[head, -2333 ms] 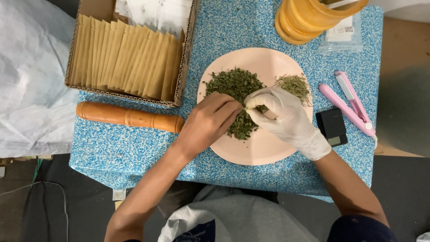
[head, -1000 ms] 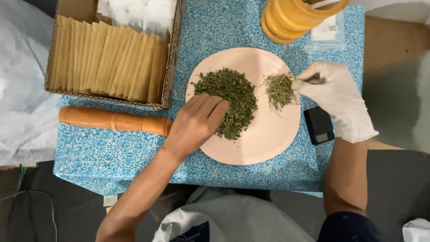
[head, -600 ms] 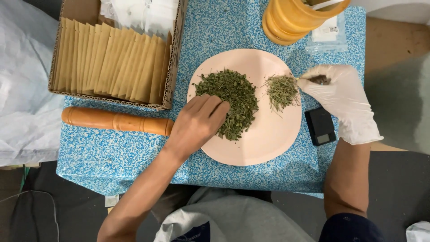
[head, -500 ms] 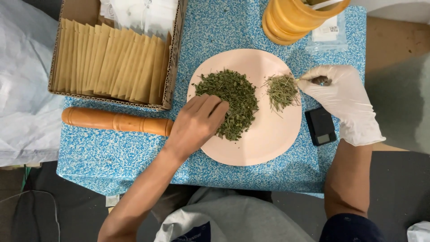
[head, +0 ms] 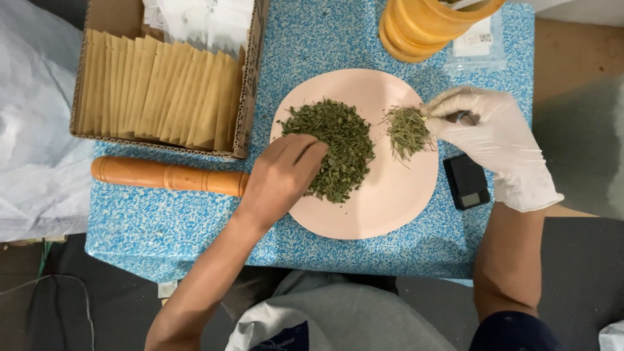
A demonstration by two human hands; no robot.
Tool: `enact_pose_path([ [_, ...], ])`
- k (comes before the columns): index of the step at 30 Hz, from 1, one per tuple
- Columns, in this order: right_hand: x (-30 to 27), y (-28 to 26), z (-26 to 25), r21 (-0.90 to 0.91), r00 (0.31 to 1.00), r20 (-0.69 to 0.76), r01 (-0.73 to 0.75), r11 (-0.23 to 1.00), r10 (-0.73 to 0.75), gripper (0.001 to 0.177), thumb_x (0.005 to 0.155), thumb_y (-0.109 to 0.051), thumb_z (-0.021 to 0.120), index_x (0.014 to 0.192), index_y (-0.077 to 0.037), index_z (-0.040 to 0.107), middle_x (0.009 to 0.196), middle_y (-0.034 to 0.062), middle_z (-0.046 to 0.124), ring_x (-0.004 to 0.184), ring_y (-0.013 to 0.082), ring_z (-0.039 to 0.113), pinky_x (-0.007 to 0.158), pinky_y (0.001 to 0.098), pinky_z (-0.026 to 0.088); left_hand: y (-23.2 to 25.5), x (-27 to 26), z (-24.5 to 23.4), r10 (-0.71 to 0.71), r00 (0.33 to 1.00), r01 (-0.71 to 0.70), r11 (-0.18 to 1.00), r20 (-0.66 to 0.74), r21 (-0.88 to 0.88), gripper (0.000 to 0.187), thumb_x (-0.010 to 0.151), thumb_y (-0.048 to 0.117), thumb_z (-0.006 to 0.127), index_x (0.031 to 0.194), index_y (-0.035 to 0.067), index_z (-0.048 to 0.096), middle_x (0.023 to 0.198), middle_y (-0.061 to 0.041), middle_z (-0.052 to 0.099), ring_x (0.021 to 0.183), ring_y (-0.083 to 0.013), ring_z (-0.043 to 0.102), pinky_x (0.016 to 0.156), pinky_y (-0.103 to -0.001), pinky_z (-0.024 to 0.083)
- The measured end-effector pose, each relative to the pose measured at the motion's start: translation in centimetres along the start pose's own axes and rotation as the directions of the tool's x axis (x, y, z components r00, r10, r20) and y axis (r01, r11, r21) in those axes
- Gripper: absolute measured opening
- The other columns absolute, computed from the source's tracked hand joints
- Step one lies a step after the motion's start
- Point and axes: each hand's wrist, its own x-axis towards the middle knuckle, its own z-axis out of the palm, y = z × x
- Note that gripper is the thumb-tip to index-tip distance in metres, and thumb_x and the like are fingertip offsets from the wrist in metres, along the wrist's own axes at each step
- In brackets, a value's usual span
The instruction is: The person is manually sorting dried tea leaves on a plate, separating the leaves from stems and other debris.
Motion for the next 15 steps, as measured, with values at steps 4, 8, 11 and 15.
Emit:
enact_pose_path([
  [4, 0.5, -2.2, 2.0, -0.031, 0.993, 0.095, 0.067, 0.997, -0.063, 0.011, 0.095, -0.004, 0.082, 0.106, -0.005, 0.082, 0.124, 0.0112, 0.082, 0.097, 0.0166, 0.077, 0.083, 0.0231, 0.062, -0.2, -0.5, 0.0, -0.156, 0.986, 0.166, 0.931, 0.056, -0.326, 0.014, 0.108, -0.007, 0.070, 0.121, -0.006, 0.070, 0.116, -0.021, 0.072, 0.105, -0.0348, 0.074, 0.095, -0.043, 0.065],
  [8, 0.5, -1.8, 6.2, 0.207, 0.976, 0.079, 0.183, 0.961, -0.203, 0.015, 0.093, -0.009, 0.086, 0.105, -0.002, 0.081, 0.122, 0.0185, 0.079, 0.074, 0.0124, 0.059, 0.065, 0.0233, 0.045, 0.3, 0.0, -0.4, -0.269, 0.960, 0.277, 0.859, 0.080, -0.431, 0.015, 0.105, -0.005, 0.072, 0.120, -0.002, 0.075, 0.111, -0.017, 0.076, 0.103, -0.0329, 0.078, 0.089, -0.042, 0.068],
  [11, 0.5, -0.7, 8.6, 0.215, 0.963, 0.016, 0.259, 0.942, -0.268, 0.010, 0.092, -0.002, 0.085, 0.100, 0.002, 0.081, 0.118, 0.0214, 0.078, 0.086, 0.0200, 0.067, 0.075, 0.0299, 0.049, 0.3, 0.2, -0.1, -0.289, 0.955, 0.289, 0.867, 0.062, -0.406, 0.016, 0.105, -0.002, 0.074, 0.119, 0.003, 0.078, 0.105, -0.014, 0.075, 0.094, -0.0313, 0.078, 0.078, -0.043, 0.068],
  [15, 0.8, 2.0, 9.5, -0.061, 0.832, -0.117, 0.539, 0.840, -0.543, 0.018, 0.089, -0.003, 0.092, 0.104, -0.001, 0.083, 0.122, 0.0185, 0.079, 0.097, 0.0297, 0.077, 0.079, 0.0354, 0.062, -0.2, -0.4, 0.6, -0.228, 0.974, 0.220, 0.928, 0.009, -0.302, 0.012, 0.104, 0.000, 0.077, 0.115, 0.003, 0.080, 0.102, -0.013, 0.075, 0.085, -0.0266, 0.076, 0.075, -0.038, 0.068],
])
